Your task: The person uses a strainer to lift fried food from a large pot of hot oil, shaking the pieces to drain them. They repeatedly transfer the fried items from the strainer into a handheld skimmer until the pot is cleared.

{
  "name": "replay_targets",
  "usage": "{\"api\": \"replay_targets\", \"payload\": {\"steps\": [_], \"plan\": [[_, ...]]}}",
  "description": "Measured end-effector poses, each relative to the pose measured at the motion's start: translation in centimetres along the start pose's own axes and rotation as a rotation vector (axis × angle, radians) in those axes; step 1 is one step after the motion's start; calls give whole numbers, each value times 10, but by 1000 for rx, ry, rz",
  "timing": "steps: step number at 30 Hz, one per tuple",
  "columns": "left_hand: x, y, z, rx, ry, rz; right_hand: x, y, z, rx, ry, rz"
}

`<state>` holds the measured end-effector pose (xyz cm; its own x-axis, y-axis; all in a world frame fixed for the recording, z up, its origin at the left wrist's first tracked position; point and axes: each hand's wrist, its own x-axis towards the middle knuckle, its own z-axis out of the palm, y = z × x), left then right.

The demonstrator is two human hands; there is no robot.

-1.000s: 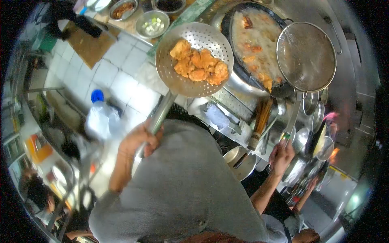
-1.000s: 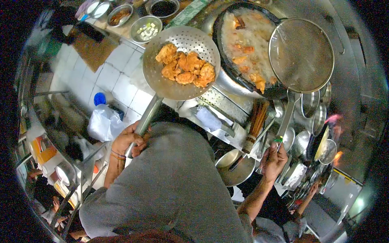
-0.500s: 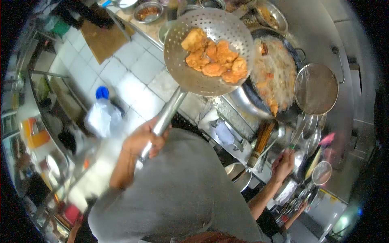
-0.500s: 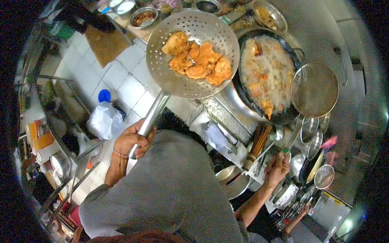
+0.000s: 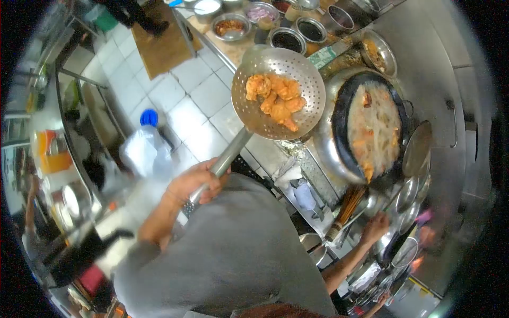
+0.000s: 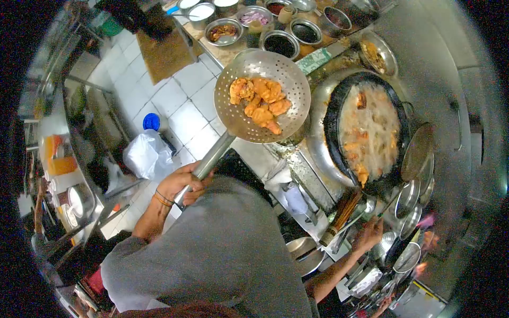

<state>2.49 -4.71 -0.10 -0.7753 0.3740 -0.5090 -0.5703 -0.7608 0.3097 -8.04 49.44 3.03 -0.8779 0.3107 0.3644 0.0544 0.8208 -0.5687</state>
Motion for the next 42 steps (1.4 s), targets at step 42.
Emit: {"api": "replay_targets", "payload": {"steps": [42], "plan": [[-35,26,2,10,-86,87,-11,-338,179,183,-768,-422]]}}
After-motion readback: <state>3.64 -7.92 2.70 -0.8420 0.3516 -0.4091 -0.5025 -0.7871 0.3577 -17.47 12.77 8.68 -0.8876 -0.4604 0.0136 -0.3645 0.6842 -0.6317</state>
